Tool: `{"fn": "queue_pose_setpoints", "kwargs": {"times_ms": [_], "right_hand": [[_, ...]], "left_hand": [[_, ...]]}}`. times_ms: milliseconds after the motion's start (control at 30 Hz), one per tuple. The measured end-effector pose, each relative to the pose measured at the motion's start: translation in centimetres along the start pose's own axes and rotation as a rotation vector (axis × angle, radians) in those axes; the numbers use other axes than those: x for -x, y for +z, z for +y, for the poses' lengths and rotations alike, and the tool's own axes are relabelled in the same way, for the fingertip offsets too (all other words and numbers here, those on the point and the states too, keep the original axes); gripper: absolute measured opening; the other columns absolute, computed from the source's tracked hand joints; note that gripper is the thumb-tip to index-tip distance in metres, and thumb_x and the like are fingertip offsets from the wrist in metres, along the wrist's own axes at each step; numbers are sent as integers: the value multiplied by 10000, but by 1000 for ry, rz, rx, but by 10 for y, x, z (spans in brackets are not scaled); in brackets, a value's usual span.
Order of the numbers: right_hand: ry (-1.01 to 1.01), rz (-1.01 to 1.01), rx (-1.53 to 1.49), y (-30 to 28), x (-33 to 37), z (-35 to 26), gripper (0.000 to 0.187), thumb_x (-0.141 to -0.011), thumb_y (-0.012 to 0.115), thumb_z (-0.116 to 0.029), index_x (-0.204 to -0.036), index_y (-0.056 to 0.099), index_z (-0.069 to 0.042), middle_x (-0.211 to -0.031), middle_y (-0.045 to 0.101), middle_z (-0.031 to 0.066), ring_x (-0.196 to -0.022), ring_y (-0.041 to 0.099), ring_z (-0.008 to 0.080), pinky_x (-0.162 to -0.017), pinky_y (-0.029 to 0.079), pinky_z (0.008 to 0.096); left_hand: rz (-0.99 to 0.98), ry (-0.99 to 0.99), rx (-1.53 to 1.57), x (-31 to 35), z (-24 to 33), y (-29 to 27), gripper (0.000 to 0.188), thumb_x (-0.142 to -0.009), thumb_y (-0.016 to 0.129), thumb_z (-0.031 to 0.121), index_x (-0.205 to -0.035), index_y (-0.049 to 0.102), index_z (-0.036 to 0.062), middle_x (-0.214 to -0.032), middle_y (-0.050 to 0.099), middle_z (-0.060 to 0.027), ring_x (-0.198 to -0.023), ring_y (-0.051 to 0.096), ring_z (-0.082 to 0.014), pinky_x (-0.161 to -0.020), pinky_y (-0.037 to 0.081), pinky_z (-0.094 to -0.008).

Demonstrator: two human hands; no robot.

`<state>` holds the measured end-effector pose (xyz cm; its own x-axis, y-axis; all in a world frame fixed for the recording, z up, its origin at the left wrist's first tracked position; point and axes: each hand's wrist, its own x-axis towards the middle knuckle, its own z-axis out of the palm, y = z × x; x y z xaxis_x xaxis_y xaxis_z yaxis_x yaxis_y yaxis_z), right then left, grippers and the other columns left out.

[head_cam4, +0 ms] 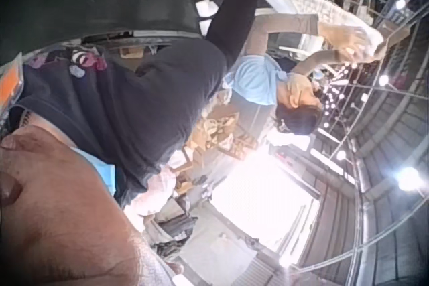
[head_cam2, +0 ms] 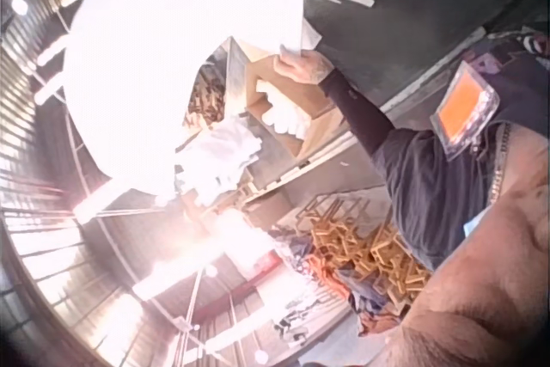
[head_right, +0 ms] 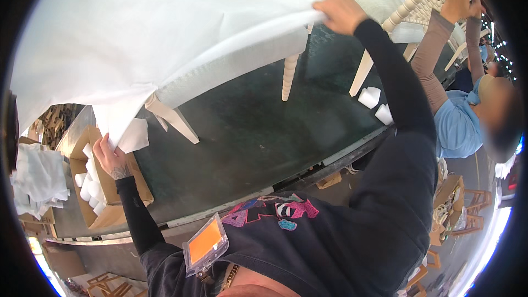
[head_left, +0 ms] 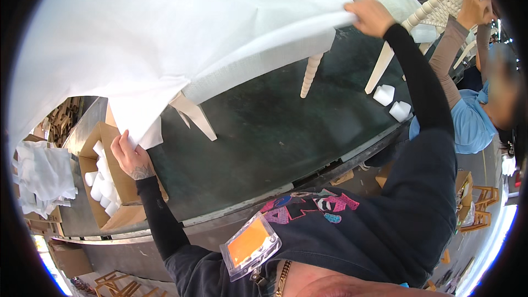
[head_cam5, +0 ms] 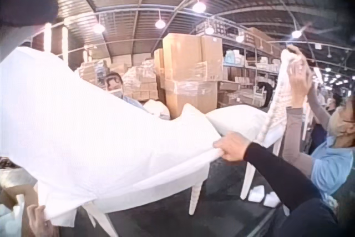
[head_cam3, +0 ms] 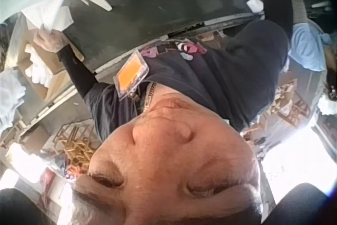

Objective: The person wraps white wooden chairs with white protective paper and foam leg protectors on a conveyor belt. They place foam sleeves on the chair legs, then drape and fold large sheets of paper over the chair seat and back.

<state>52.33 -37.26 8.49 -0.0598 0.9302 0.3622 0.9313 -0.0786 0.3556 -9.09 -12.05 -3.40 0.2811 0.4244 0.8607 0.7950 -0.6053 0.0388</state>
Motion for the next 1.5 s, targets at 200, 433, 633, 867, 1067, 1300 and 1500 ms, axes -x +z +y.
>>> {"fn": "queue_pose_setpoints", "kwargs": {"times_ms": [200,433,633,867,1067,1300,1500], "right_hand": [[391,-383,-70,51,152,-64,208,-650,758,-182,-816,690,-78,-1089,616,72,-1119,564,276,-906,478,446],[574,-115,-822,126,236,-161,177,-679,598,-6,-760,447,-52,-718,560,161,-685,607,384,-588,425,432],[870,144,-411,133,206,-156,515,-765,577,-32,-1240,430,-165,-791,660,200,-784,643,439,-707,477,538],[443,-63,-365,179,216,-189,177,-647,667,-121,-784,623,-19,-1010,554,170,-987,532,370,-857,419,504],[762,589,-549,214,213,-184,294,-719,628,-44,-1008,582,-21,-1138,594,179,-1085,565,323,-962,419,412],[492,408,-784,149,63,-188,517,-909,576,-162,-1362,421,34,-1380,444,228,-1242,507,344,-1025,427,447],[105,-1173,-605,177,107,-289,436,-800,660,-450,-983,759,-67,-1010,725,151,-1002,683,287,-918,515,364]], "left_hand": [[-261,-298,4,76,14,10,375,-798,589,-7,-1168,563,49,-1032,635,-154,-888,651,-323,-761,523,-406],[-594,-343,-123,161,10,-5,216,-808,595,74,-1011,558,10,-920,603,-184,-892,619,-387,-768,492,-465],[-474,-517,13,211,1,-17,183,-817,552,23,-998,527,12,-862,547,-229,-817,581,-427,-704,453,-480],[-228,-333,279,220,62,17,373,-914,570,29,-1271,496,-51,-1012,629,-202,-911,635,-312,-822,506,-394],[-841,-441,512,247,136,32,224,-791,626,104,-1015,632,102,-976,599,-123,-884,637,-338,-775,536,-442],[-584,-487,244,164,29,37,793,-740,715,184,-1430,372,-6,-1387,447,-258,-1271,475,-349,-1049,395,-428],[-624,-276,485,96,-92,6,205,-792,652,137,-988,706,115,-894,698,-101,-796,686,-257,-775,545,-392]]}}
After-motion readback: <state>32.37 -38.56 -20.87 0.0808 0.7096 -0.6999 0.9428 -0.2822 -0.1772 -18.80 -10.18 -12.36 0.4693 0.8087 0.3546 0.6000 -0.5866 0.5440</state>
